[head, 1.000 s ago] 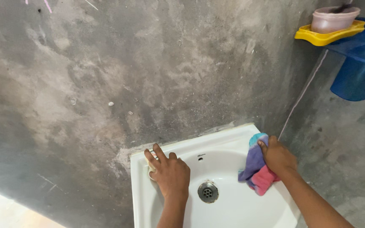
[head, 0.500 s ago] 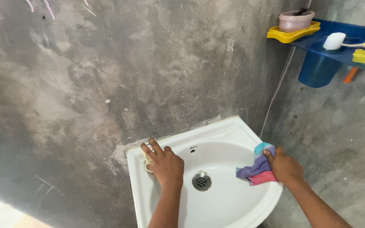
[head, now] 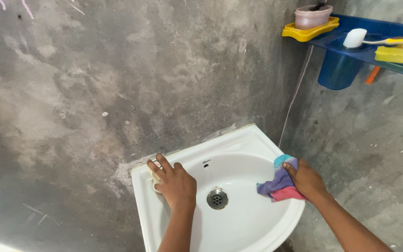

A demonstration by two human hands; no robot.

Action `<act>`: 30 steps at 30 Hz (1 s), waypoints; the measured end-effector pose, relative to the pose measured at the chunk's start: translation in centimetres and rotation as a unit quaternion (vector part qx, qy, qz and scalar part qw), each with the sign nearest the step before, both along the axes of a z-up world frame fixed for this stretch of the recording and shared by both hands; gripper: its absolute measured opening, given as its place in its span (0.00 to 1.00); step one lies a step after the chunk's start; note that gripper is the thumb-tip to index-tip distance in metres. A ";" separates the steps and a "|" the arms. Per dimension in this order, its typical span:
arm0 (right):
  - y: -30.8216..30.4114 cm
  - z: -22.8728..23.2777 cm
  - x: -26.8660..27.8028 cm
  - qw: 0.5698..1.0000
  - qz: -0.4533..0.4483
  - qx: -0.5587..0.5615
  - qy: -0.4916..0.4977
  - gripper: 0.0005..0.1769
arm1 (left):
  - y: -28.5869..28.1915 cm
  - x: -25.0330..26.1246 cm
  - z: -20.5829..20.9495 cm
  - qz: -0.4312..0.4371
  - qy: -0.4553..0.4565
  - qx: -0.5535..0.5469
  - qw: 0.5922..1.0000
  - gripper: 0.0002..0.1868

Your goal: The person wipes the faucet and the rim of a white sink by hand using a cloth.

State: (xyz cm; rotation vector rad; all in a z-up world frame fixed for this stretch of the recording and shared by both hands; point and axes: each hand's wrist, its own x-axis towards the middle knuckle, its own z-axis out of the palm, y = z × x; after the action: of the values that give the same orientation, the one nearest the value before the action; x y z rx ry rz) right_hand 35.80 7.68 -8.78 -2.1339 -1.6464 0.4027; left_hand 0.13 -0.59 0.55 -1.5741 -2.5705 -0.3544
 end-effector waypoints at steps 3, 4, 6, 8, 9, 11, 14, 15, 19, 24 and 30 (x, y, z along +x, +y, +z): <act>1.4 0.4 -0.4 1.000 0.023 -0.008 0.004 0.37 | 0.0 0.1 0.0 -0.002 0.002 -0.002 1.000 0.09; 2.0 0.6 -0.6 0.999 0.030 -0.022 0.005 0.39 | 0.0 0.1 0.0 0.000 0.001 -0.004 1.000 0.09; 3.2 0.9 -0.7 0.998 0.039 -0.039 0.006 0.41 | -0.1 0.2 0.2 0.002 0.005 0.013 1.000 0.09; 4.6 1.0 -1.0 0.997 0.060 -0.021 0.041 0.45 | -0.3 0.3 0.3 0.004 0.004 0.012 1.000 0.09; 5.5 1.0 -1.2 0.997 0.062 -0.022 0.042 0.45 | -0.3 0.3 0.5 0.005 0.003 0.012 1.000 0.09; 7.6 0.8 -1.7 0.991 0.122 -0.006 0.064 0.45 | -0.4 0.4 0.6 0.007 -0.001 0.022 1.000 0.09; 11.0 0.2 -3.1 0.995 0.092 -0.016 0.029 0.48 | -0.3 0.4 0.8 0.011 0.003 0.017 1.000 0.09; 12.0 0.0 -3.5 0.995 0.095 -0.016 0.030 0.48 | -0.3 0.4 0.9 0.015 0.011 0.001 1.000 0.09; 15.2 0.3 -5.6 0.995 0.091 0.003 0.033 0.50 | -0.1 0.6 0.9 0.027 0.010 0.027 0.999 0.10; 16.4 1.0 -5.3 0.989 0.125 -0.021 0.082 0.50 | 0.4 0.6 1.1 0.034 0.003 0.017 0.999 0.06; 15.7 0.4 -5.1 0.991 0.111 -0.015 0.072 0.46 | 0.6 0.6 0.6 0.039 0.026 0.001 0.999 0.06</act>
State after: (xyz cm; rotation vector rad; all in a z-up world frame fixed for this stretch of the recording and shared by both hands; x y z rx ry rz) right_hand 30.65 23.41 -8.35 -1.8981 -1.8085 0.6373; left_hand 0.75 0.01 1.15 -1.4579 -2.5824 -0.3030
